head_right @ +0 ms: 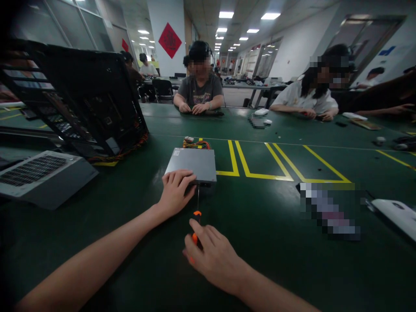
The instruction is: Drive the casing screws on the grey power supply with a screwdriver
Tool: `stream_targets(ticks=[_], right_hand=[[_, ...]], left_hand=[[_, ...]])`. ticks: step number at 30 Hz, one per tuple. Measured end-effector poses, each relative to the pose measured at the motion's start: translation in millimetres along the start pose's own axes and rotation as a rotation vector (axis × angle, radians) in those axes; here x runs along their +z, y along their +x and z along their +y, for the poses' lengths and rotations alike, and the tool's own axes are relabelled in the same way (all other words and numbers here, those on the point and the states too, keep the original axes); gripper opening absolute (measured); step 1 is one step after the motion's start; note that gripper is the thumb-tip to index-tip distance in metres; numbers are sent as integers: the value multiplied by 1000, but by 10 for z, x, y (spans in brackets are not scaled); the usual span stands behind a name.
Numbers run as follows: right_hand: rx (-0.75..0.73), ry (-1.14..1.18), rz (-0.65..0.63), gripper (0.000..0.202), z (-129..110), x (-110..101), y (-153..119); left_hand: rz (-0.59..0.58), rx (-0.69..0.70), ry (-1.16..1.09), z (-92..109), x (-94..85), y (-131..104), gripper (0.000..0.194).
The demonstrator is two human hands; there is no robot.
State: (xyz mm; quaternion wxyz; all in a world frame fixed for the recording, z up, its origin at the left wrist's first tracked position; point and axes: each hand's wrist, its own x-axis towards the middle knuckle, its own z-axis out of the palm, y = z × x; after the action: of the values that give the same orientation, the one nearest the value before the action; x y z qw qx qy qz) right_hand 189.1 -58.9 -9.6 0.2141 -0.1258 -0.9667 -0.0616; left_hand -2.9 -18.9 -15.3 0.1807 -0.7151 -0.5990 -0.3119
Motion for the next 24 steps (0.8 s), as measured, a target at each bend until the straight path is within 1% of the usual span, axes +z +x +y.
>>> stream_targets(ticks=[3, 6, 9, 14, 17, 20, 24], right_hand=[[12, 82, -15, 35, 12, -19, -15], [23, 101, 17, 34, 1, -68, -2], [43, 140, 48, 31, -10, -44, -10], [136, 292, 6, 32, 0, 75, -76], [169, 339, -41, 40, 20, 61, -81], [125, 312, -60, 45, 37, 3, -56], [46, 237, 34, 36, 48, -9, -28]], left_hand=[[-3, -5, -2, 1, 9, 3, 23], [-11, -10, -3, 1, 14, 5, 23], [-16, -11, -1, 0, 20, 8, 23], [-16, -7, 8, -5, 29, 11, 24], [-17, -4, 9, -6, 25, 11, 23], [-21, -3, 5, -4, 18, 10, 24], [-27, -12, -1, -3, 19, 6, 24]])
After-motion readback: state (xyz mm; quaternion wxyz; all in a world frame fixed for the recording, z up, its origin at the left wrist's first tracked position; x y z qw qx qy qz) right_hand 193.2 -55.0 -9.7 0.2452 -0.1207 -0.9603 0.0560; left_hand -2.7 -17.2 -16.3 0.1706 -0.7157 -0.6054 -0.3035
